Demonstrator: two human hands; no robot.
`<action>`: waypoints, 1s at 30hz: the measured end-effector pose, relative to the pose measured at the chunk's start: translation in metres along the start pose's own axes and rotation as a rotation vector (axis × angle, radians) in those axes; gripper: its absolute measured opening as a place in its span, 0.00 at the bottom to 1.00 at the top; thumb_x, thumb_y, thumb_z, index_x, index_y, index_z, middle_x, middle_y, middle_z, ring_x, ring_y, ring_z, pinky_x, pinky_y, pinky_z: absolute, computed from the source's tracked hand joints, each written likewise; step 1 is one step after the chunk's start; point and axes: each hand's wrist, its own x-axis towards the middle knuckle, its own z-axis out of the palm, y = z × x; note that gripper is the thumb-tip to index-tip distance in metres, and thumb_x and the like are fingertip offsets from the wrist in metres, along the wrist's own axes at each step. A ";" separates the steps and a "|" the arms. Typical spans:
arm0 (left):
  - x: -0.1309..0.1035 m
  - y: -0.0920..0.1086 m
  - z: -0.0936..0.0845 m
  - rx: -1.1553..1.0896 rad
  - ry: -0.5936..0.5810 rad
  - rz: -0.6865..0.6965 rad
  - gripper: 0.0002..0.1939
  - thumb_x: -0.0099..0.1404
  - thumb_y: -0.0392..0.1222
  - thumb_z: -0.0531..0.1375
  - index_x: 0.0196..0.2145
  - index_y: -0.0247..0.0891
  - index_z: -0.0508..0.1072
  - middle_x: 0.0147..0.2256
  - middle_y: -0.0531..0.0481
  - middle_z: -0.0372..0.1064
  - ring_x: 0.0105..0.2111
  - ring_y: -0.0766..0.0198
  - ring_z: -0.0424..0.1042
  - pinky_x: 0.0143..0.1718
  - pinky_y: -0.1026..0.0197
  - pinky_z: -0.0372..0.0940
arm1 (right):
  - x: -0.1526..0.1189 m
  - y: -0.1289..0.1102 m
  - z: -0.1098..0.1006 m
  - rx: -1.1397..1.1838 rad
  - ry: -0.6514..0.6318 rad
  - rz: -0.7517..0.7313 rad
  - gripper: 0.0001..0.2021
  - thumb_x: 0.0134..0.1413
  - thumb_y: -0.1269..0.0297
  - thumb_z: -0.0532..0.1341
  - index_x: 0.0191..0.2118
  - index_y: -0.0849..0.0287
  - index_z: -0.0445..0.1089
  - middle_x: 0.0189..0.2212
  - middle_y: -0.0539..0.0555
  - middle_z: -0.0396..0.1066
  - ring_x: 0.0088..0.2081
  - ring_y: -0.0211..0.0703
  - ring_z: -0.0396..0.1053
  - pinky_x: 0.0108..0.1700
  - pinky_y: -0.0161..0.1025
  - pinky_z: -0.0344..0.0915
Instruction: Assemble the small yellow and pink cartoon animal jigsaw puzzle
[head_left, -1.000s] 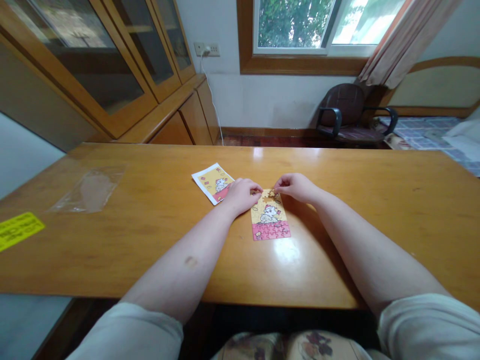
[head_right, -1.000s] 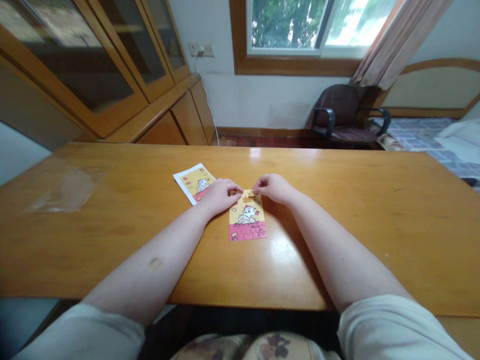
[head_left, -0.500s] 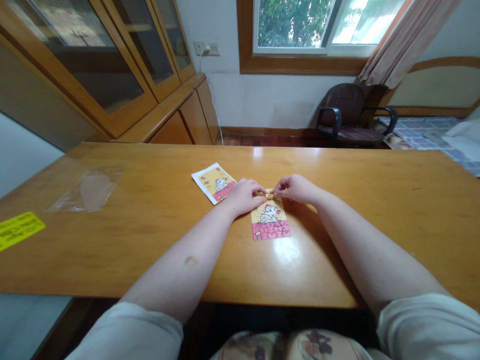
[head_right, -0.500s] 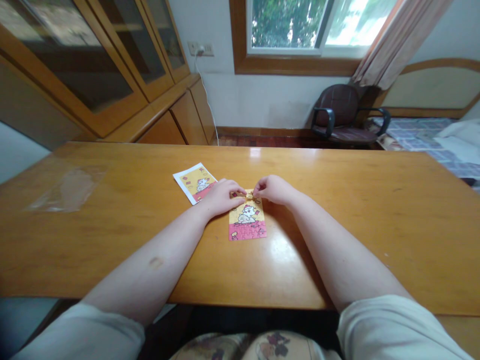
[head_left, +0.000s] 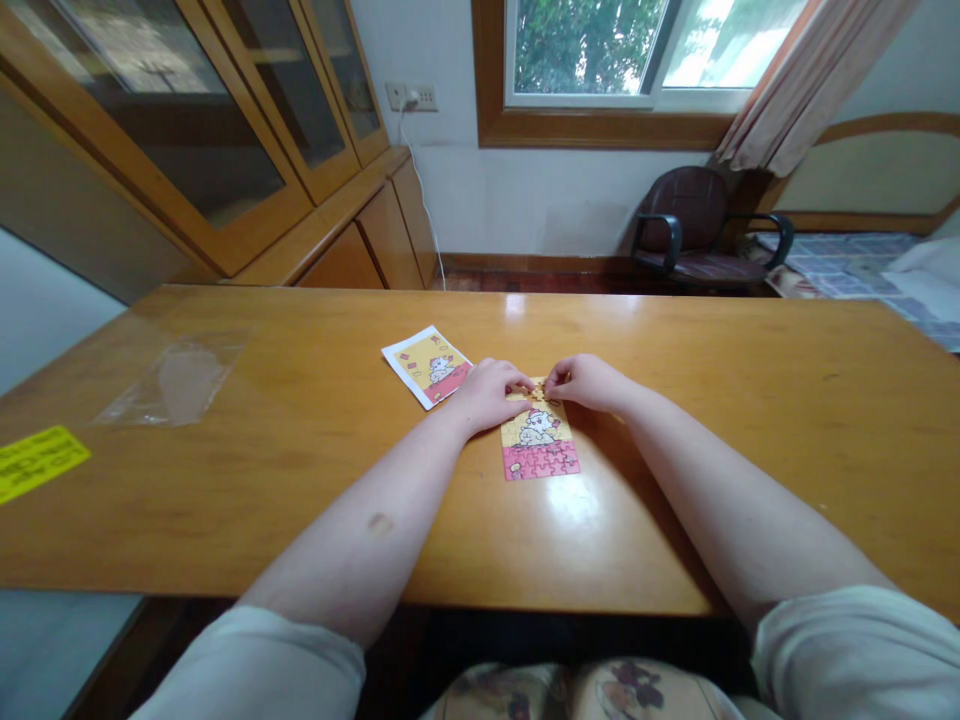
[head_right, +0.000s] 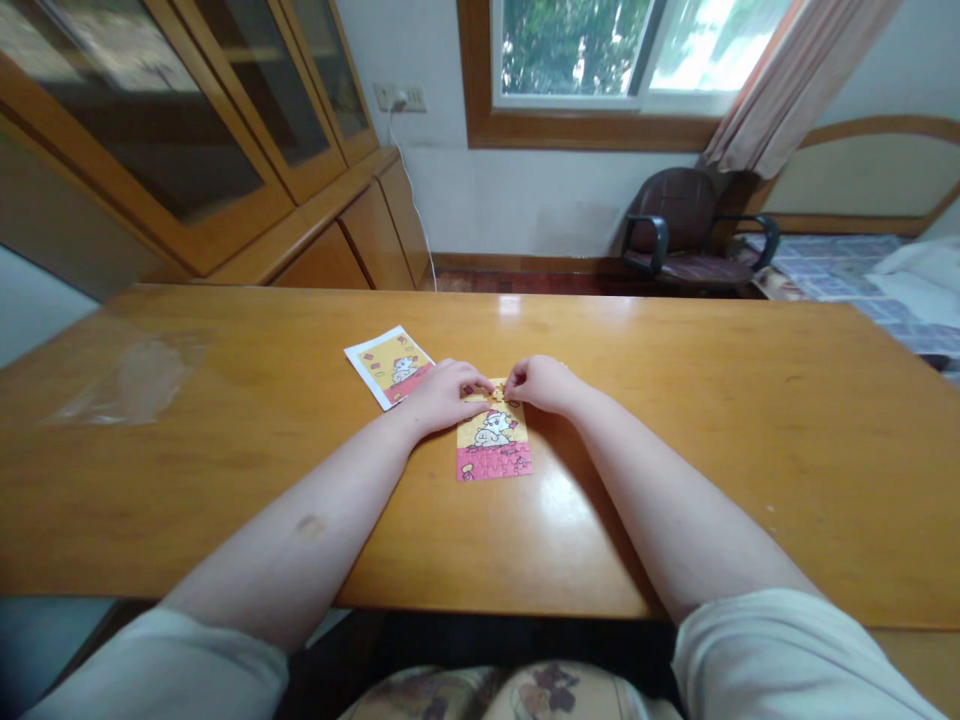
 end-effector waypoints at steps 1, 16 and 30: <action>0.000 0.001 -0.001 0.001 -0.005 -0.001 0.14 0.57 0.49 0.62 0.40 0.45 0.77 0.39 0.50 0.73 0.42 0.57 0.67 0.46 0.55 0.61 | 0.000 0.000 0.000 -0.001 0.002 -0.002 0.05 0.43 0.63 0.65 0.28 0.58 0.76 0.27 0.51 0.76 0.29 0.38 0.68 0.31 0.32 0.59; -0.002 0.004 -0.003 -0.017 -0.019 0.000 0.10 0.59 0.47 0.59 0.37 0.47 0.79 0.37 0.49 0.72 0.41 0.57 0.66 0.46 0.54 0.61 | 0.002 0.003 -0.002 0.017 0.051 -0.041 0.05 0.45 0.63 0.65 0.28 0.58 0.75 0.28 0.51 0.76 0.30 0.39 0.69 0.32 0.34 0.61; -0.004 0.001 0.000 -0.023 -0.023 0.028 0.10 0.60 0.46 0.59 0.37 0.48 0.79 0.40 0.50 0.71 0.42 0.58 0.66 0.47 0.54 0.61 | 0.004 0.003 -0.002 -0.066 0.066 -0.012 0.05 0.45 0.62 0.65 0.28 0.58 0.74 0.27 0.52 0.75 0.29 0.40 0.69 0.31 0.34 0.60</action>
